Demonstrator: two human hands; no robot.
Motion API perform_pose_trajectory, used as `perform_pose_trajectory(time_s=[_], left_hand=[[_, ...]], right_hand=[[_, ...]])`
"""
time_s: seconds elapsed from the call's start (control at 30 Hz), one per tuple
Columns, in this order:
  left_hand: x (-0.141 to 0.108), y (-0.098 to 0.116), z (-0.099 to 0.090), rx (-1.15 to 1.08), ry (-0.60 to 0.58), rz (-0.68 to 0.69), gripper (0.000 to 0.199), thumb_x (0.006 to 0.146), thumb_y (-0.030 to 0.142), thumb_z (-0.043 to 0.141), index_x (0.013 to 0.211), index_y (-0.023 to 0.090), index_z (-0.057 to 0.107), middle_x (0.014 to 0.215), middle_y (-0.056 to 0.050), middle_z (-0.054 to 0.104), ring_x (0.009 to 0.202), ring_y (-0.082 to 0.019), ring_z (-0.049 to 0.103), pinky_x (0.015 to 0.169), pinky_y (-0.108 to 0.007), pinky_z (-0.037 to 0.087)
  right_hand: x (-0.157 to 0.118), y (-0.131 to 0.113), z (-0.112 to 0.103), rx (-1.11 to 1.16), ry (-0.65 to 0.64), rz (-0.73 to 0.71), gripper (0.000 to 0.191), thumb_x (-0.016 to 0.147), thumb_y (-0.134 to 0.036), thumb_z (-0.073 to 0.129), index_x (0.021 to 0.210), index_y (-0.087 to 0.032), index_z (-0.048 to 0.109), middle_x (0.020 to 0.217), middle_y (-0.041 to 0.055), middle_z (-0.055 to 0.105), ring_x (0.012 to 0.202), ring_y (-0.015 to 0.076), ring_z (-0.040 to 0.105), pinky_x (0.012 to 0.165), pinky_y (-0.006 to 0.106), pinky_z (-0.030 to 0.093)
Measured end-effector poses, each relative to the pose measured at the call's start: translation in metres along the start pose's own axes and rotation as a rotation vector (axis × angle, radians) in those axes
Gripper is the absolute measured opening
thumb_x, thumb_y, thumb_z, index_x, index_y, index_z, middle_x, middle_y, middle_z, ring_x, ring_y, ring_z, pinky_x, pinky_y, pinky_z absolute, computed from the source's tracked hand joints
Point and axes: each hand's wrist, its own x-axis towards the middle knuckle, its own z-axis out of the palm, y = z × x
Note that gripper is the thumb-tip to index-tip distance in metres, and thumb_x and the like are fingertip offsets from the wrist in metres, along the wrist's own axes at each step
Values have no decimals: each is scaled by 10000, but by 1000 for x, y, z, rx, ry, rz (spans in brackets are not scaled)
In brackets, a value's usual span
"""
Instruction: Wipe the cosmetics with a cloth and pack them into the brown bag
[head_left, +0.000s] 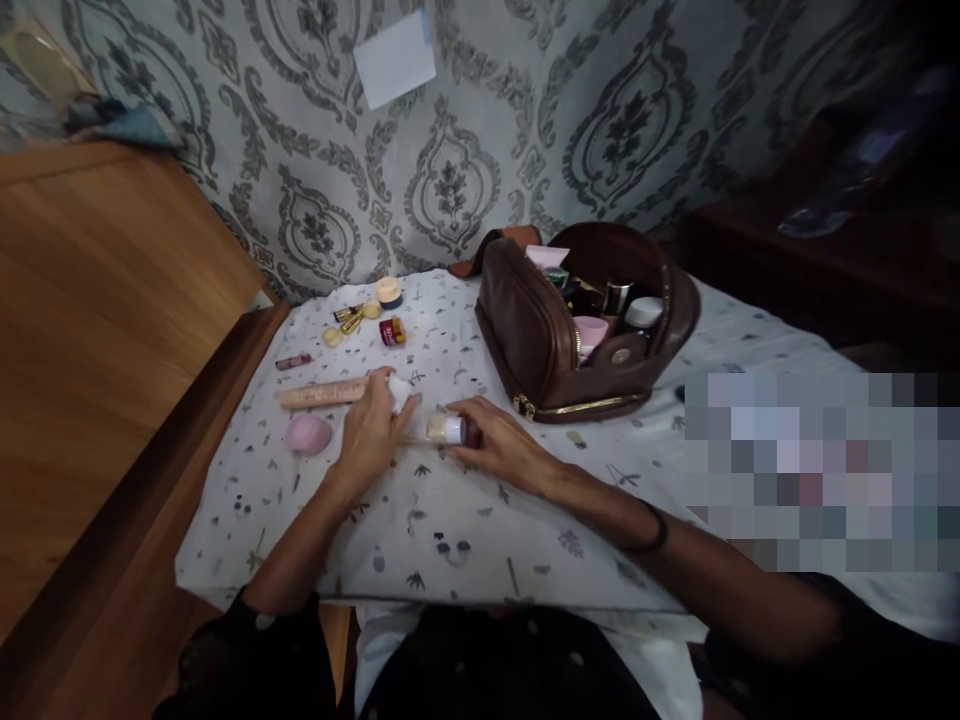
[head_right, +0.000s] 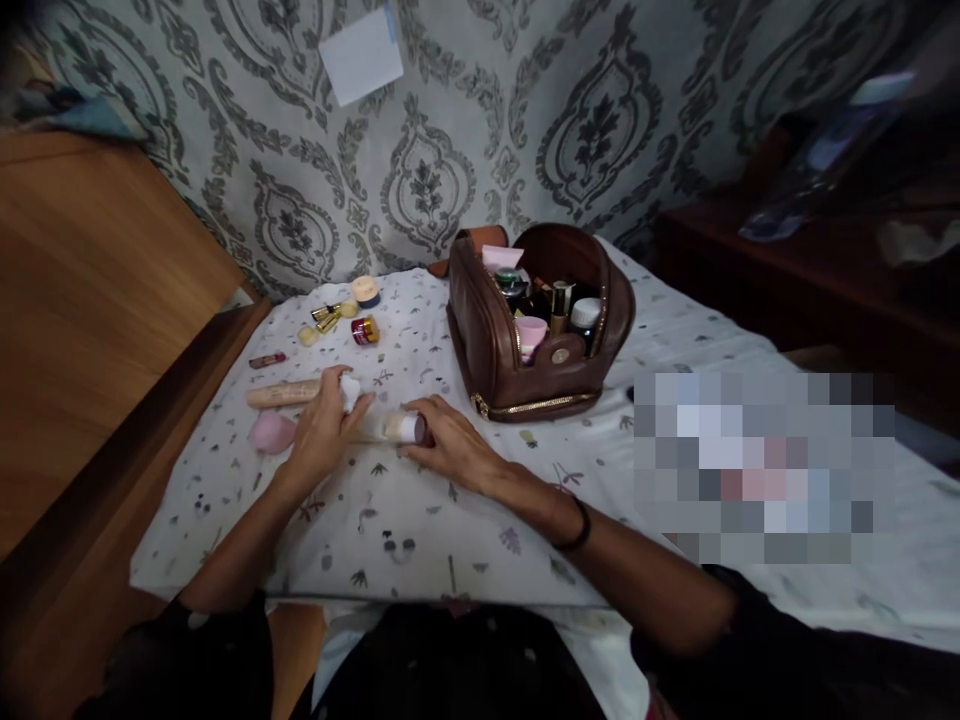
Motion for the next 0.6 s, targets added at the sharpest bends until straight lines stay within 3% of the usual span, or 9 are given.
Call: perform_pose_trajectory(time_s=[0.13,0.23,0.37,0.6], left_hand=[[-17,9,23,83,-126,329,606,947,438,528,1426,115,345,1289,-201,558,1187,-324,549,955,-469,482],[-33,7,33,177,-173,495,571,980,310,475,1499,145,302,1384,-196,525,1260,-334,501,1010,-517,450],[-41,-5,36,172,-116,548,573,954,63,351,1516,173,319,1457,-160,507,1348,-284,465,1080,-477,427],[-36,-27,32,137,-81,489,613,913,1,364,1499,182,370,1432,-139,553,1338,-260,499,1100,-470,451]], right_hand=[[2,0,1,-10,-6,103,330,716,-84,641,1026,-154,551,802,-5,558,684,139,516,642,252,402],[4,-1,1,-53,13,122,223,674,-79,626,831,-181,504,750,-21,530,667,131,486,617,244,361],[3,-1,1,-41,34,91,212,669,-111,652,777,-192,488,727,-31,529,659,124,490,607,235,362],[2,2,2,61,32,109,222,716,-163,713,886,-185,571,711,-30,581,615,114,533,576,227,401]])
